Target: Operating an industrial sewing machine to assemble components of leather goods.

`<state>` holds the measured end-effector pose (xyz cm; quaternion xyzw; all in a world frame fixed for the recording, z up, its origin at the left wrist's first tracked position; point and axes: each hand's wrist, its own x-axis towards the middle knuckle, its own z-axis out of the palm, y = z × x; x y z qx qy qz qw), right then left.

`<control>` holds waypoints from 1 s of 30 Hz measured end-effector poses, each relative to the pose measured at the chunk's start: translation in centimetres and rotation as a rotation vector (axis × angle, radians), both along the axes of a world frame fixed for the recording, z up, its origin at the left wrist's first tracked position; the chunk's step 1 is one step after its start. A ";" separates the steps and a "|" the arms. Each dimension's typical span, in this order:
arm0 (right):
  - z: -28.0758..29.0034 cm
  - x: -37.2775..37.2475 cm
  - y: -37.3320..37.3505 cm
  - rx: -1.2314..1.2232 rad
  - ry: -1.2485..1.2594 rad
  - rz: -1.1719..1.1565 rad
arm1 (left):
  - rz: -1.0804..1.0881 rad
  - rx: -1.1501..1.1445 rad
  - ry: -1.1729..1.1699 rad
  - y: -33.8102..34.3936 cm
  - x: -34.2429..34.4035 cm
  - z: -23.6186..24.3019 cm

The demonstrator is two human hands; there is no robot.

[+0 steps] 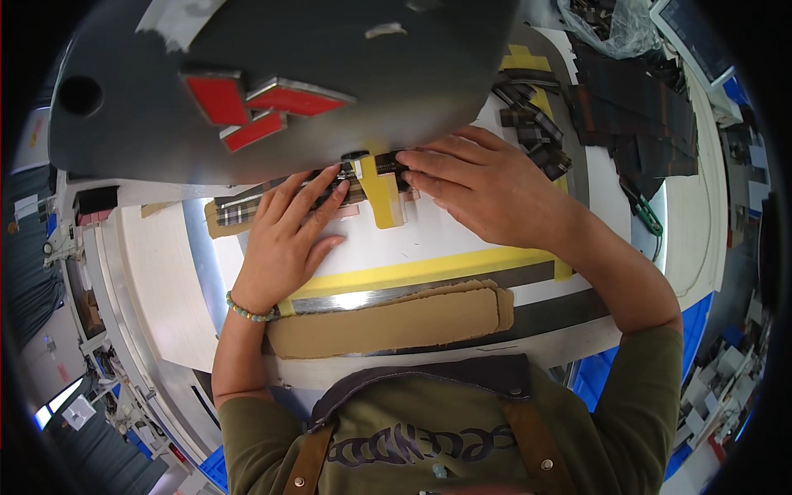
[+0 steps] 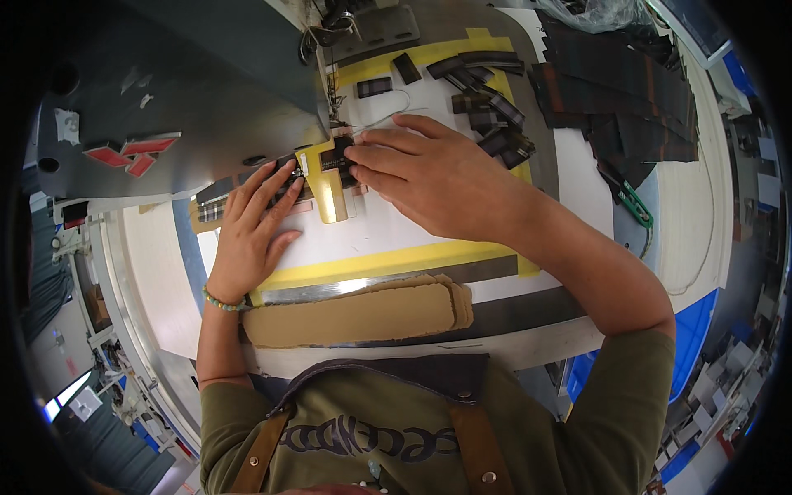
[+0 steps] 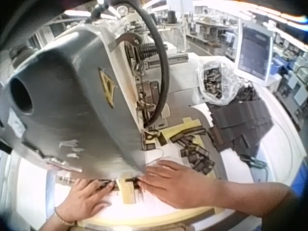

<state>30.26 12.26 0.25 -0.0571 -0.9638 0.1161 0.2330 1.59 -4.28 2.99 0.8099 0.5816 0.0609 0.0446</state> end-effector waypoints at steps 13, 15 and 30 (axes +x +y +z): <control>0.1 0.0 0.1 0.029 -0.006 -0.003 | 0.005 0.002 0.005 0.0 0.2 0.2; 0.1 0.0 0.1 -0.012 -0.003 0.014 | 0.006 0.001 -0.005 0.0 0.1 0.2; 1.0 0.4 0.5 -0.082 0.087 -0.015 | -0.020 0.106 -0.067 -0.4 0.2 0.3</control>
